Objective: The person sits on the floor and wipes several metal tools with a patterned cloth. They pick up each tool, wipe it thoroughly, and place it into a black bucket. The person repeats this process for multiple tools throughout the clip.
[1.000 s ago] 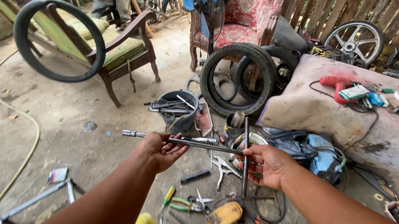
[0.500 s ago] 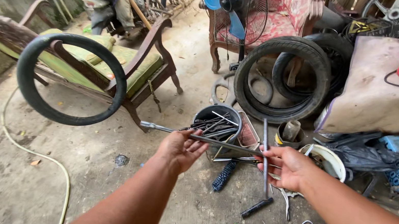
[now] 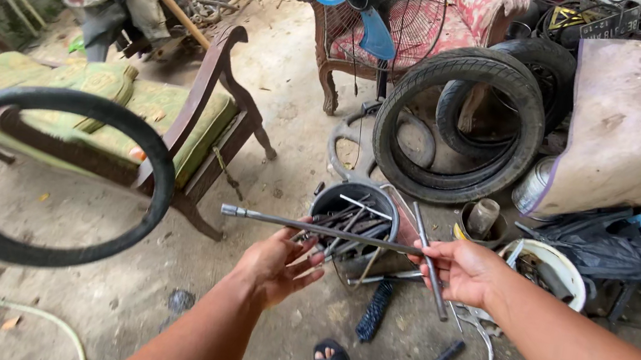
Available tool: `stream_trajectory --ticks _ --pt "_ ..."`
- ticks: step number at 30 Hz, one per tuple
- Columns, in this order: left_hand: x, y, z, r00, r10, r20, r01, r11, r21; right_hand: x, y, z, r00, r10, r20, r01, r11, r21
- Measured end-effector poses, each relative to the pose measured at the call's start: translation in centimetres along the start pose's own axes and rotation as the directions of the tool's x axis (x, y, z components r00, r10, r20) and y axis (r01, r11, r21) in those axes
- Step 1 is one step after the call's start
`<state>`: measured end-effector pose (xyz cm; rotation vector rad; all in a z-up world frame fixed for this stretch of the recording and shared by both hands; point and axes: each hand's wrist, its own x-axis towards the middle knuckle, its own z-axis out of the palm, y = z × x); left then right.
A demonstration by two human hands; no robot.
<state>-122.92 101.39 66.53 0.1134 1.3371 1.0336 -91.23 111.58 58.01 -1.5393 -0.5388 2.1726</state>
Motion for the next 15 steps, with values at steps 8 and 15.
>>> stream_trajectory --ticks 8,15 --pt "8.4 12.0 -4.2 0.704 -0.709 0.041 0.385 0.430 0.817 9.2 -8.7 1.7 0.977 0.037 -0.211 -0.073 0.983 -0.166" --pt "18.8 20.2 0.6 0.944 -0.052 0.326 -0.291 0.334 0.896 14.0 -13.0 7.4 0.985 0.017 -0.170 -0.064 0.959 -0.277"
